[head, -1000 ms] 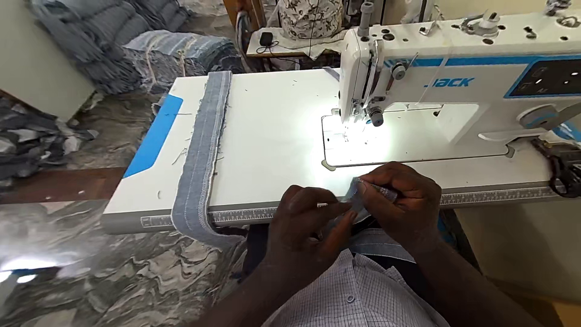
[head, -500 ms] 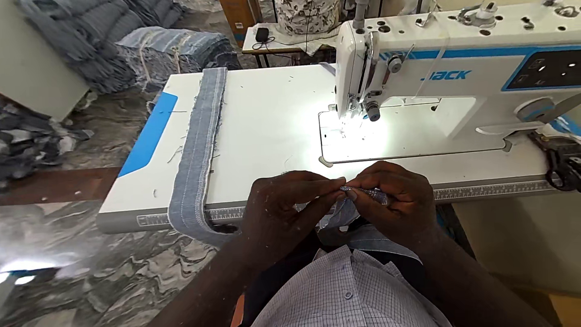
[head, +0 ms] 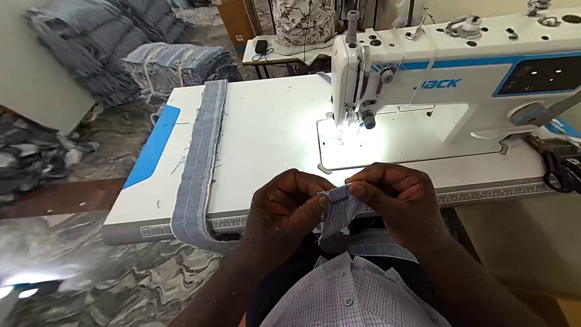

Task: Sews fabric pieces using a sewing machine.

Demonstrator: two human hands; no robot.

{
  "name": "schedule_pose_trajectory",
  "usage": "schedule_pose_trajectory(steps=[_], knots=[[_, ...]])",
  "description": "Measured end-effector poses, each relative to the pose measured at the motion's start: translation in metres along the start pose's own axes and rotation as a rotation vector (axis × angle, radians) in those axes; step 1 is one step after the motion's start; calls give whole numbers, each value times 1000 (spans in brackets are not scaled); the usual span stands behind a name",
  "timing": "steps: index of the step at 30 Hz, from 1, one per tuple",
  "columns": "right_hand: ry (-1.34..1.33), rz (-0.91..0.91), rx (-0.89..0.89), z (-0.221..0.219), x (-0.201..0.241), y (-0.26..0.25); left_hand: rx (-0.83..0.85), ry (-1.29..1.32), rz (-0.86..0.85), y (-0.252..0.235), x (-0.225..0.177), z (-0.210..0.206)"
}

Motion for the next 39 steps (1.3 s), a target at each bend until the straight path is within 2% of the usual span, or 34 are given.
schedule_pose_trajectory(steps=[6, 9, 11, 13, 16, 17, 18, 20, 24, 26, 29, 32, 34, 36, 39], knots=[[-37, 0, 52, 2, 2, 2, -3, 264, 100, -2, 0, 3], [-230, -75, 57, 0, -1, 4, -14, 372, 173, -4, -5, -2], [-358, -131, 59, -2, -3, 4, -24, 398, 161, -4, -4, -6], [-240, -58, -50, -7, -2, 5, -37, 226, 55, -1, -4, -11], [396, 417, -287, -12, -4, 5, 12, -414, -280, 5, -10, -19], [499, 534, -281, -12, -6, 5, 34, -539, -345, 9, -12, -22], [515, 573, -231, -9, -7, 4, 32, -596, -366, 12, -12, -23], [348, 460, -95, 0, -10, -4, 12, -516, -315, 16, -9, -22], [-277, -34, 227, 10, -24, -19, -7, -248, -195, 19, -7, -24], [-295, -109, 266, 10, -27, -20, -37, -251, -158, 17, -5, -23], [-8, 28, 73, 1, -15, -15, -66, -317, -192, 13, -4, -17], [121, 298, -99, -11, -3, -8, -15, -494, -396, 10, -9, -18], [189, 403, -190, -16, -2, -3, 20, -631, -557, 4, -11, -15], [224, 396, -225, -18, -5, 0, 80, -651, -639, 1, -7, -12], [226, 341, -218, -19, -13, 3, 60, -671, -580, 3, 0, -13]])
Point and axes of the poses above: each hand's wrist, its own y-axis away from the middle knuckle, its own z-axis out of the back of the hand, x = y × z, the point moved 1 cm from there along -y, towards the middle knuckle, and after that the axes turned 9 degrees about -z, right-handed, at the moved point
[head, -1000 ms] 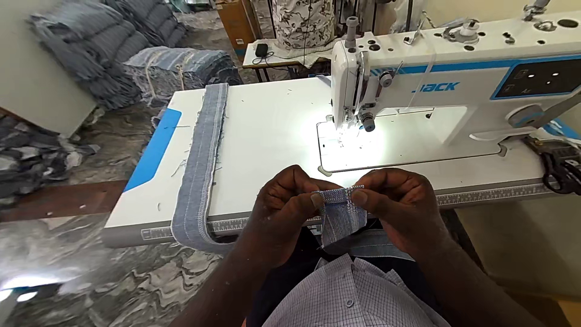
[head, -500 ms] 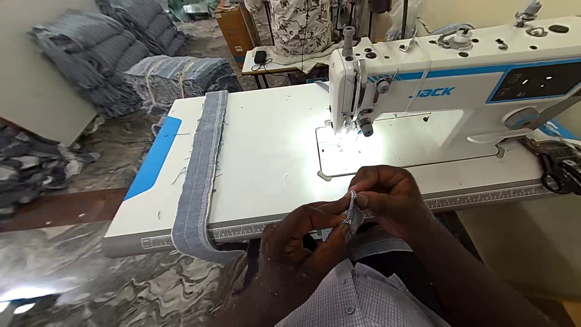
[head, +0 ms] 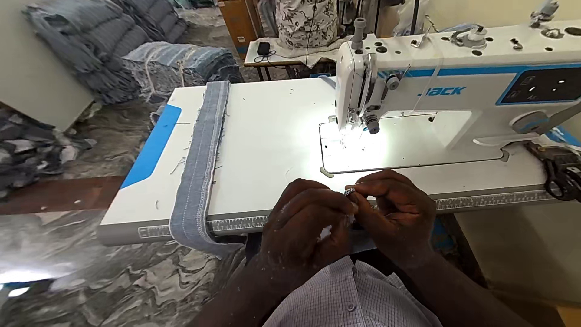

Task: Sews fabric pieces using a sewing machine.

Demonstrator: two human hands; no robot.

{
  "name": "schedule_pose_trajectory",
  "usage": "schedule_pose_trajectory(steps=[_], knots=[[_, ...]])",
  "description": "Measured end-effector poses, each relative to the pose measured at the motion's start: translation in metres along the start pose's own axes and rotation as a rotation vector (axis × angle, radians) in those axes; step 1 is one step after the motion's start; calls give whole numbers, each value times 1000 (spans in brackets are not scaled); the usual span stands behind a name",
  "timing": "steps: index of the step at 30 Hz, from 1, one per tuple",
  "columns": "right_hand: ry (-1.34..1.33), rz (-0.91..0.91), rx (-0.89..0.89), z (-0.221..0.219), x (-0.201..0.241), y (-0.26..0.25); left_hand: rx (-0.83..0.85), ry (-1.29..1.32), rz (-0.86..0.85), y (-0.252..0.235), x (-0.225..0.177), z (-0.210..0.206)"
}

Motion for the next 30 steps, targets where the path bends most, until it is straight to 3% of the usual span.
schedule_pose_trajectory(steps=[5, 14, 19, 23, 26, 28, 30], knots=[[162, 124, -78, -5, 3, 6, -55, -42, 279, 8, 0, -8], [75, 25, 43, -11, 1, 9, -191, 181, 472, 14, 1, -10], [396, 167, -11, -16, -3, 15, -96, 284, 570, 7, -4, -4], [243, -6, 206, -12, -9, 14, -199, 517, 778, 7, 4, -3], [88, -184, 194, 1, -13, 0, -272, 663, 843, 6, 11, -8], [75, -338, 165, 7, -23, -11, -226, 645, 826, 3, 18, -18], [89, -523, 187, 10, -36, -20, -10, 486, 810, 0, 33, -26]])
Point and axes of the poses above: each hand's wrist, its own y-axis away from the middle knuckle, its own z-axis out of the back of the hand, x = y × z, the point moved 1 cm from there along -y, towards the middle knuckle, and after that the axes turned 9 degrees about -z, right-handed, at the moved point
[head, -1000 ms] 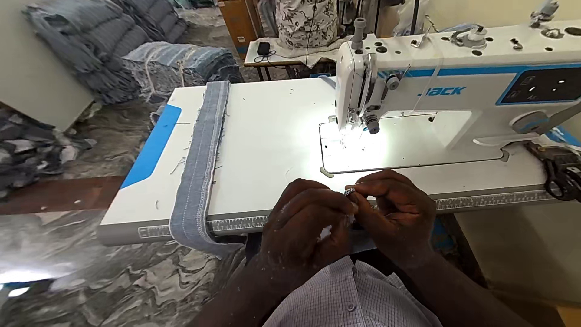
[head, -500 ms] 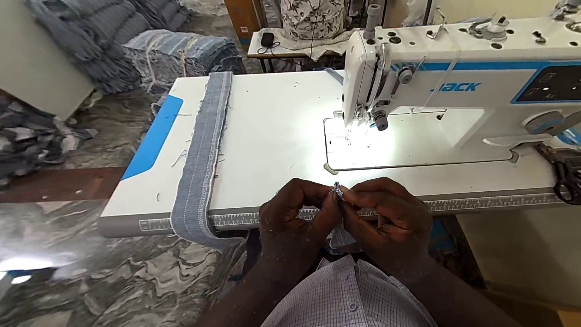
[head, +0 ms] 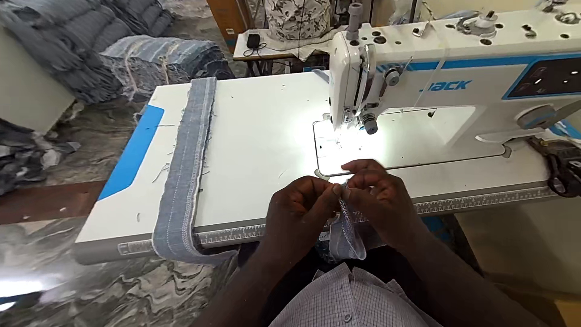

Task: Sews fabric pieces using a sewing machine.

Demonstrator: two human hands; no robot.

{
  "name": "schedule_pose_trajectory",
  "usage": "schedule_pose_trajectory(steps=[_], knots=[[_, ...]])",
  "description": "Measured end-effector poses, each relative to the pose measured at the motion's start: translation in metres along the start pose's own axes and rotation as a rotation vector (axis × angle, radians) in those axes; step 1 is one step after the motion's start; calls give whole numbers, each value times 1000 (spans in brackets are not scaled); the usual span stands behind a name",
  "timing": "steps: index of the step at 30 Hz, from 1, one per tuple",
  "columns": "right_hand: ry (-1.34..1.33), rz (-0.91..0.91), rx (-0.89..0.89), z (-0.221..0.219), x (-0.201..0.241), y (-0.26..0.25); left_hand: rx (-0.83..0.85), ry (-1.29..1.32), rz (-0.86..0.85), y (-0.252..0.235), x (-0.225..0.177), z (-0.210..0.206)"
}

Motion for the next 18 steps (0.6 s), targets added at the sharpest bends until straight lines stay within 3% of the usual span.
schedule_pose_trajectory(steps=[3, 6, 7, 10, 13, 15, 18], knots=[[128, -75, -25, 9, -15, -13, 155, -179, 129, -33, 24, -4], [649, 79, -351, 10, -29, -20, 180, -183, 316, -70, 65, -23], [723, 80, -365, 6, -35, -22, 189, -249, 321, -81, 80, -29], [845, 29, -291, -7, -67, -36, 284, -620, 278, -110, 103, -35], [976, 186, -159, 17, -85, -70, 354, -823, 317, -126, 102, -21], [944, 373, 22, 41, -92, -97, 307, -909, 217, -113, 99, -12], [854, 522, 182, 61, -97, -118, 248, -924, -228, -78, 96, -12]])
Point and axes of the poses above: each hand's wrist, its own y-axis away from the middle knuckle, its own z-axis out of the back of the hand, x = y × z, the point moved 1 cm from there along -y, towards the middle knuckle, and after that the axes turned 9 degrees about -z, right-handed, at the moved point
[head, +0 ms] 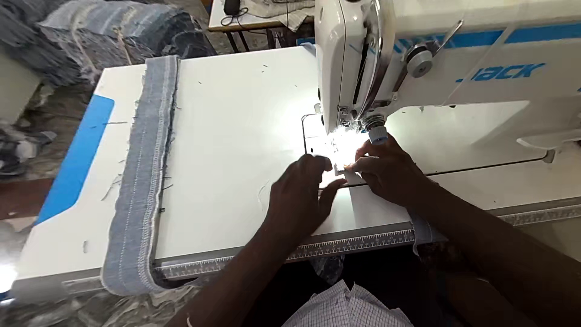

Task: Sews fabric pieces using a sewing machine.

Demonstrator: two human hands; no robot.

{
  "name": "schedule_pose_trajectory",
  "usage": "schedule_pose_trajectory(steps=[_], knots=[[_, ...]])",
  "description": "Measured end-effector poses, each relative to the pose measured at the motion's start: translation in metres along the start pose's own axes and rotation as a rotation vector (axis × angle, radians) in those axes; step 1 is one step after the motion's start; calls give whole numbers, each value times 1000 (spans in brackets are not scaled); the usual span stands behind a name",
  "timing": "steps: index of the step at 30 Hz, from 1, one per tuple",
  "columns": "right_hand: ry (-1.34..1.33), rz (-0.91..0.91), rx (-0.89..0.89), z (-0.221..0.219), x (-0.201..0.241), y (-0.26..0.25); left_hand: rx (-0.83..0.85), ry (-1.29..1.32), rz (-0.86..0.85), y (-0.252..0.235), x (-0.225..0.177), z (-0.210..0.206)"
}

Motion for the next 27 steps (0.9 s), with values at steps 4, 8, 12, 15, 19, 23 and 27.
schedule_pose_trajectory(steps=[4, 8, 12, 15, 19, 23, 27], knots=[[-10, -20, -1, -1, 1, 0, 105, -113, -141, 14, -6, -18], [-13, -63, -29, -3, 2, 2, 145, -191, -173, 12, -4, -18], [39, -102, 0, -5, -8, -6, 167, -186, -131, -3, 2, -21], [87, -108, 27, -5, -19, -20, 170, -210, -82, -15, 2, -26], [117, -100, 33, 9, -8, -13, 114, -275, -105, -23, -8, -31], [6, -278, -369, 67, -12, 58, 163, -277, -155, -35, -13, -27], [296, -601, -488, 107, -101, 159, 210, -302, -159, -41, -12, -27]])
Point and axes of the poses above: each hand's wrist, its own y-axis away from the middle knuckle, its own z-axis out of the back of the hand, x = y × z, the point moved 1 cm from there along -y, towards the middle knuckle, and after that the axes turned 9 degrees about -z, right-handed, at the moved point
